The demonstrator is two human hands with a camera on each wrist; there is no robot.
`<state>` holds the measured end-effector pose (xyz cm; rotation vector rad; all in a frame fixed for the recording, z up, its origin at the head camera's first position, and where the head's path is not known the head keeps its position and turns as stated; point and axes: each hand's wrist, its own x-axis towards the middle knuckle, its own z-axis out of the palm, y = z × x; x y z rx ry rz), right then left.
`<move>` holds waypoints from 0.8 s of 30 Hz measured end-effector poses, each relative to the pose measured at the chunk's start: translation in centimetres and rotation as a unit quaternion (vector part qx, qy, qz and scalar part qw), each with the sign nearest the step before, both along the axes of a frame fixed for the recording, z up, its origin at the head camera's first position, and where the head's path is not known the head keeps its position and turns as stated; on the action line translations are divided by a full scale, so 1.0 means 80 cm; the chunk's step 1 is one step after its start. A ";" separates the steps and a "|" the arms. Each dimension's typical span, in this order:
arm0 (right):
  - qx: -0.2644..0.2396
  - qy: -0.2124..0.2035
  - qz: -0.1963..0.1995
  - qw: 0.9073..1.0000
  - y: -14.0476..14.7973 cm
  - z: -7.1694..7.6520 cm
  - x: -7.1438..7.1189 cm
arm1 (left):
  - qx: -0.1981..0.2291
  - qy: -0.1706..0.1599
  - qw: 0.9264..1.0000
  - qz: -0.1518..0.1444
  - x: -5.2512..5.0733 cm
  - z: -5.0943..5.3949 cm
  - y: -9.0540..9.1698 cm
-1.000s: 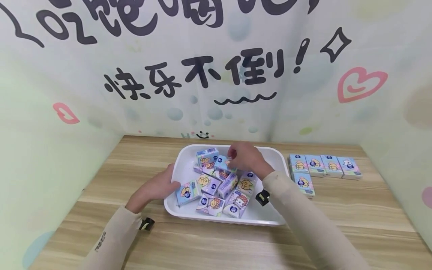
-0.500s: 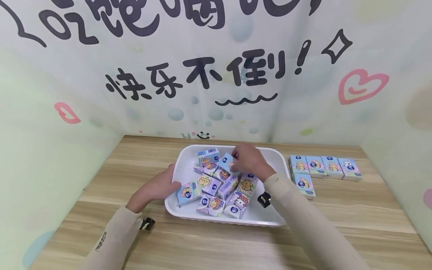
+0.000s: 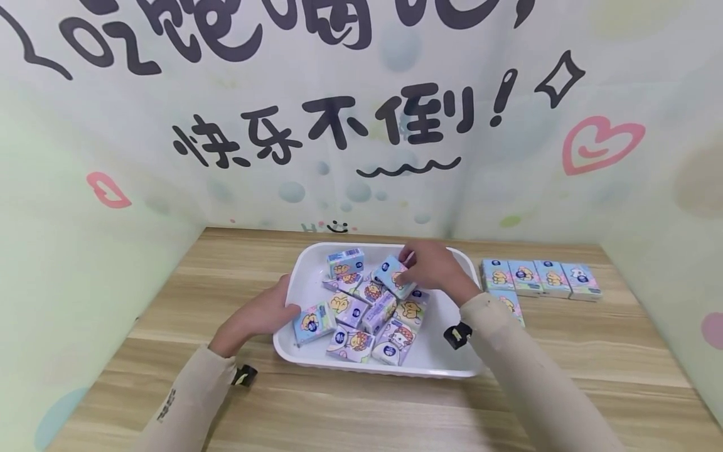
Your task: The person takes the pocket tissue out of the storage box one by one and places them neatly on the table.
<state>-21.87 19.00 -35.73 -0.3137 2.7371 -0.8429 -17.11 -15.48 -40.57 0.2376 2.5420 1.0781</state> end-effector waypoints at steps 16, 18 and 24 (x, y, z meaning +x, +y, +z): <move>-0.076 -0.017 -0.043 0.996 0.057 0.017 0.029 | 0.007 -0.004 1.000 0.002 0.000 -0.001 0.000; -0.081 -0.014 -0.050 0.995 0.065 0.019 0.034 | 0.008 -0.005 1.000 0.002 0.000 0.000 0.000; -0.095 -0.001 -0.072 0.993 0.091 0.019 0.050 | 0.009 -0.006 1.000 0.003 0.001 0.000 0.000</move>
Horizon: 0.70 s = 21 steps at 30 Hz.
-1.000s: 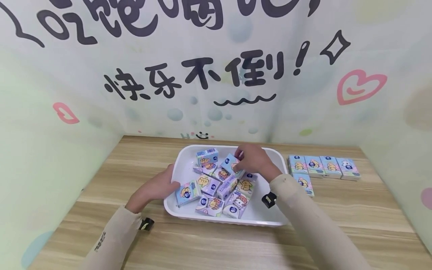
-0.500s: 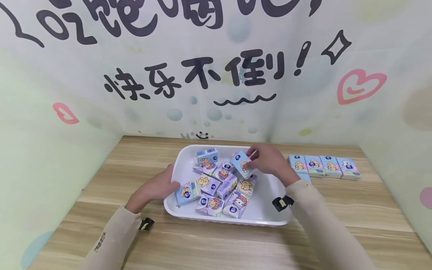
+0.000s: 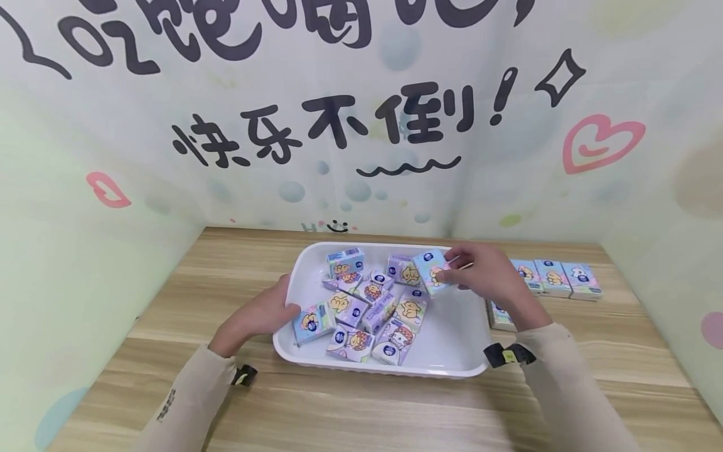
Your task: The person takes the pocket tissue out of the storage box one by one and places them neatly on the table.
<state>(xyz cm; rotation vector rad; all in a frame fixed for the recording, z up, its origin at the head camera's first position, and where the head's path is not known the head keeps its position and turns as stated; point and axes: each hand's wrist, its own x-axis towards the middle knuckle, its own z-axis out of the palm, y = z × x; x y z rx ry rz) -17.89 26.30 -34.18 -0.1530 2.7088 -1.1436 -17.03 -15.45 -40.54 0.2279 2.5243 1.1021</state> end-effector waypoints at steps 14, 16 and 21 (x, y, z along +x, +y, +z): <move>-0.042 -0.001 -0.032 0.999 0.039 -0.009 0.022 | 0.014 0.005 1.000 -0.006 0.000 0.000 -0.001; -0.039 -0.009 -0.038 0.998 0.042 -0.010 0.025 | 0.011 0.004 1.000 -0.005 0.001 0.001 0.000; -0.027 -0.020 -0.048 0.998 0.051 -0.012 0.033 | 0.008 0.001 1.000 -0.003 0.001 0.002 0.001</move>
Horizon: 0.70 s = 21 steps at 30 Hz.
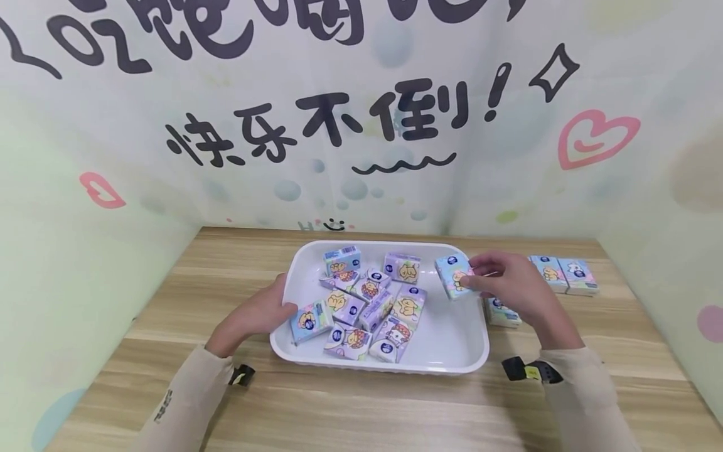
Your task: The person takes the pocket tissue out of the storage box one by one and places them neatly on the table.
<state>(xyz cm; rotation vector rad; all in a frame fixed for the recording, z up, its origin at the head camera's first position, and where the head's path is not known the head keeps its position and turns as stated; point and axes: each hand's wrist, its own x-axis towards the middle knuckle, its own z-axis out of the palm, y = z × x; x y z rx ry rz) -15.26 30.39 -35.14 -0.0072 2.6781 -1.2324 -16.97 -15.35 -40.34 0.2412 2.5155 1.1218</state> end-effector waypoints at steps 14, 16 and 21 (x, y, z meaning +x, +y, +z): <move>-0.019 -0.007 -0.019 1.000 0.028 -0.019 0.011 | -0.008 0.004 1.000 -0.004 -0.001 -0.001 -0.001; -0.021 -0.006 -0.020 1.000 0.032 -0.022 0.012 | -0.008 0.004 1.000 -0.004 0.000 -0.001 -0.001; -0.037 -0.001 -0.023 0.999 0.041 -0.025 0.013 | -0.008 0.002 1.000 -0.002 0.000 -0.001 -0.001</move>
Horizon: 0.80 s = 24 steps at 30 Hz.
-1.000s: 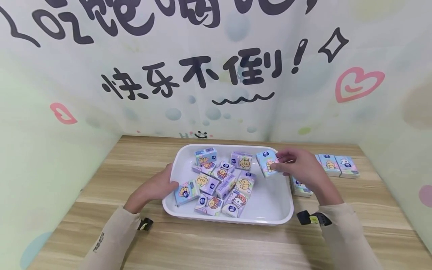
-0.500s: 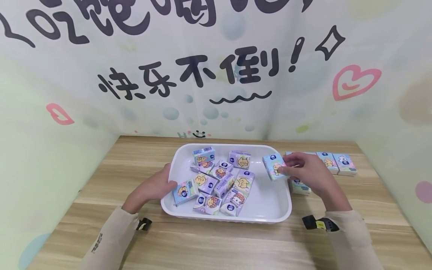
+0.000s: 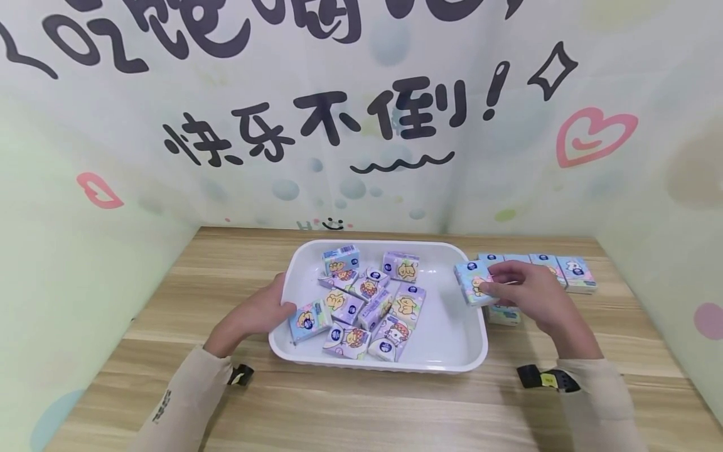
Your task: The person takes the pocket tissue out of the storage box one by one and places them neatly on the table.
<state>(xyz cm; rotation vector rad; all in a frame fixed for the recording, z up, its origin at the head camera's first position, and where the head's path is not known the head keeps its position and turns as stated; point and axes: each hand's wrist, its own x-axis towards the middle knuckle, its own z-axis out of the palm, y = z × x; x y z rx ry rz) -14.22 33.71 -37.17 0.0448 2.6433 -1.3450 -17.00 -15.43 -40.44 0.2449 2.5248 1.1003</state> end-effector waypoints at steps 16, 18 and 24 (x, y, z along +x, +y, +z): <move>-0.029 -0.009 -0.018 0.999 0.026 -0.006 0.004 | 0.009 -0.005 1.000 0.006 0.001 0.000 -0.002; -0.033 -0.007 -0.018 0.999 0.029 -0.007 0.005 | 0.006 -0.005 1.000 0.006 0.001 0.000 -0.002; -0.039 -0.004 -0.018 0.999 0.034 -0.009 0.006 | 0.004 -0.010 1.000 0.007 0.000 -0.001 -0.002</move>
